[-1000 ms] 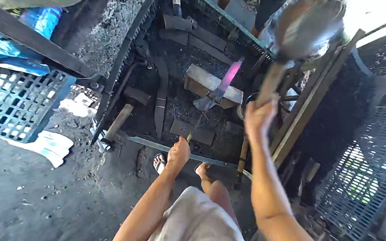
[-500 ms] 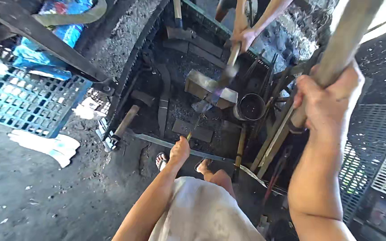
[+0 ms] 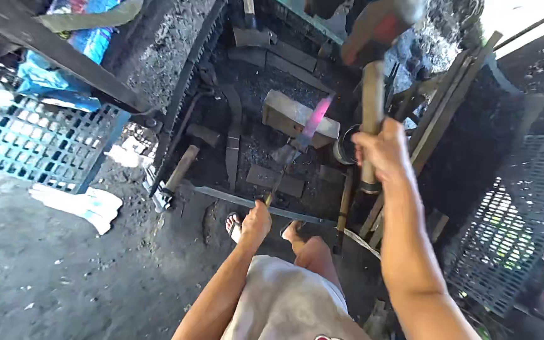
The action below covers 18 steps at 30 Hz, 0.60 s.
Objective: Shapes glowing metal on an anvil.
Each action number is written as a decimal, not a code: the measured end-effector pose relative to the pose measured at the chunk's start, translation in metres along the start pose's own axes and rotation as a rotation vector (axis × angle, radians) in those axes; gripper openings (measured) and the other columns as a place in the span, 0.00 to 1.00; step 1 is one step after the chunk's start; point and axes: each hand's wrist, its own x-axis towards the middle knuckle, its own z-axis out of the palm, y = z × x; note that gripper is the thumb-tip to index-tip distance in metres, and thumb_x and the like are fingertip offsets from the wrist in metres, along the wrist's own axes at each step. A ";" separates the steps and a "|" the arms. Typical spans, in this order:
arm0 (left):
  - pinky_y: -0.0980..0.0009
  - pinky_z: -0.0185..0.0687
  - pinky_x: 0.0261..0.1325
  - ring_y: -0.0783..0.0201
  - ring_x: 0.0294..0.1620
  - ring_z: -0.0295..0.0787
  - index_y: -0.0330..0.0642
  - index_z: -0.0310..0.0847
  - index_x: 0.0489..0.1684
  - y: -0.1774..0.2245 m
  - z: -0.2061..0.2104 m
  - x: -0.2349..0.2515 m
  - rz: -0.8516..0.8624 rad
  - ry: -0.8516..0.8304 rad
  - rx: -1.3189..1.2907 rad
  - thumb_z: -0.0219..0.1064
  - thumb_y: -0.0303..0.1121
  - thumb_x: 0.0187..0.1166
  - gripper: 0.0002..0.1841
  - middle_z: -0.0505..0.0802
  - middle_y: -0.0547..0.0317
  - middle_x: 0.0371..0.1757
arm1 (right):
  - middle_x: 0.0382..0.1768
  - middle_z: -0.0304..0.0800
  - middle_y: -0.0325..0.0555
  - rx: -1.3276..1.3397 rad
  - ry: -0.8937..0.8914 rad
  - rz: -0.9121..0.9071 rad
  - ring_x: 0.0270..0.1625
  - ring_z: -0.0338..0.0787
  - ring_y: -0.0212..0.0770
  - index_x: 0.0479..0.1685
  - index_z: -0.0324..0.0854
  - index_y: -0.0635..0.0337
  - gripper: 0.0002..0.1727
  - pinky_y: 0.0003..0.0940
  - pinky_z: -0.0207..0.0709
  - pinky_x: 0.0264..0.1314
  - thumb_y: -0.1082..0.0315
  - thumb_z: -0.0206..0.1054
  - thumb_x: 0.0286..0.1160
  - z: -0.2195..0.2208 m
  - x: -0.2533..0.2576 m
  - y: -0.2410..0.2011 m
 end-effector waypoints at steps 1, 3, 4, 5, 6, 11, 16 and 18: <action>0.37 0.88 0.56 0.37 0.57 0.93 0.38 0.67 0.78 0.000 -0.001 0.002 -0.005 0.007 -0.004 0.55 0.41 0.88 0.24 0.92 0.35 0.57 | 0.27 0.85 0.43 -0.051 0.046 -0.095 0.19 0.85 0.38 0.62 0.74 0.64 0.22 0.36 0.86 0.21 0.71 0.71 0.68 -0.020 -0.014 -0.022; 0.38 0.88 0.57 0.38 0.57 0.94 0.38 0.67 0.78 0.001 -0.002 0.003 -0.013 0.012 0.011 0.55 0.42 0.88 0.24 0.92 0.36 0.57 | 0.33 0.87 0.45 -0.164 0.165 -0.246 0.20 0.87 0.39 0.66 0.73 0.62 0.27 0.39 0.88 0.22 0.68 0.73 0.66 -0.051 -0.032 -0.050; 0.39 0.89 0.56 0.38 0.57 0.94 0.38 0.67 0.77 0.001 -0.001 0.001 -0.016 0.011 0.022 0.55 0.42 0.88 0.24 0.92 0.37 0.57 | 0.35 0.87 0.45 -0.225 0.230 -0.296 0.21 0.87 0.39 0.69 0.72 0.61 0.29 0.40 0.89 0.22 0.66 0.73 0.66 -0.062 -0.035 -0.058; 0.39 0.89 0.56 0.39 0.57 0.94 0.38 0.67 0.78 0.000 0.000 0.001 -0.020 0.012 0.032 0.55 0.41 0.88 0.24 0.92 0.38 0.57 | 0.38 0.86 0.44 -0.290 0.295 -0.340 0.22 0.88 0.38 0.69 0.71 0.60 0.29 0.39 0.89 0.23 0.64 0.73 0.67 -0.069 -0.033 -0.062; 0.39 0.89 0.55 0.39 0.57 0.94 0.39 0.67 0.77 0.001 0.000 0.002 -0.024 0.015 0.045 0.54 0.41 0.87 0.24 0.93 0.38 0.57 | 0.39 0.86 0.44 -0.344 0.368 -0.383 0.24 0.88 0.37 0.69 0.71 0.60 0.29 0.39 0.90 0.25 0.64 0.73 0.67 -0.071 -0.025 -0.061; 0.39 0.89 0.54 0.38 0.55 0.94 0.39 0.66 0.79 0.002 0.010 0.000 -0.045 0.002 0.071 0.51 0.41 0.90 0.24 0.93 0.37 0.56 | 0.42 0.90 0.55 -0.486 0.481 -0.233 0.42 0.92 0.48 0.71 0.71 0.69 0.29 0.48 0.87 0.47 0.66 0.70 0.71 0.015 0.034 0.034; 0.38 0.89 0.50 0.37 0.52 0.94 0.42 0.70 0.75 -0.008 0.026 -0.002 -0.048 0.054 0.084 0.52 0.42 0.88 0.22 0.93 0.38 0.52 | 0.29 0.84 0.51 -0.156 0.003 0.318 0.22 0.87 0.44 0.65 0.73 0.64 0.25 0.43 0.86 0.23 0.69 0.70 0.68 0.090 0.090 0.149; 0.39 0.89 0.52 0.37 0.54 0.94 0.41 0.69 0.77 -0.002 0.022 -0.001 -0.059 0.069 0.081 0.50 0.42 0.89 0.23 0.93 0.38 0.55 | 0.24 0.82 0.47 0.022 0.000 0.211 0.17 0.83 0.40 0.60 0.74 0.65 0.21 0.38 0.83 0.19 0.72 0.69 0.67 0.061 0.076 0.109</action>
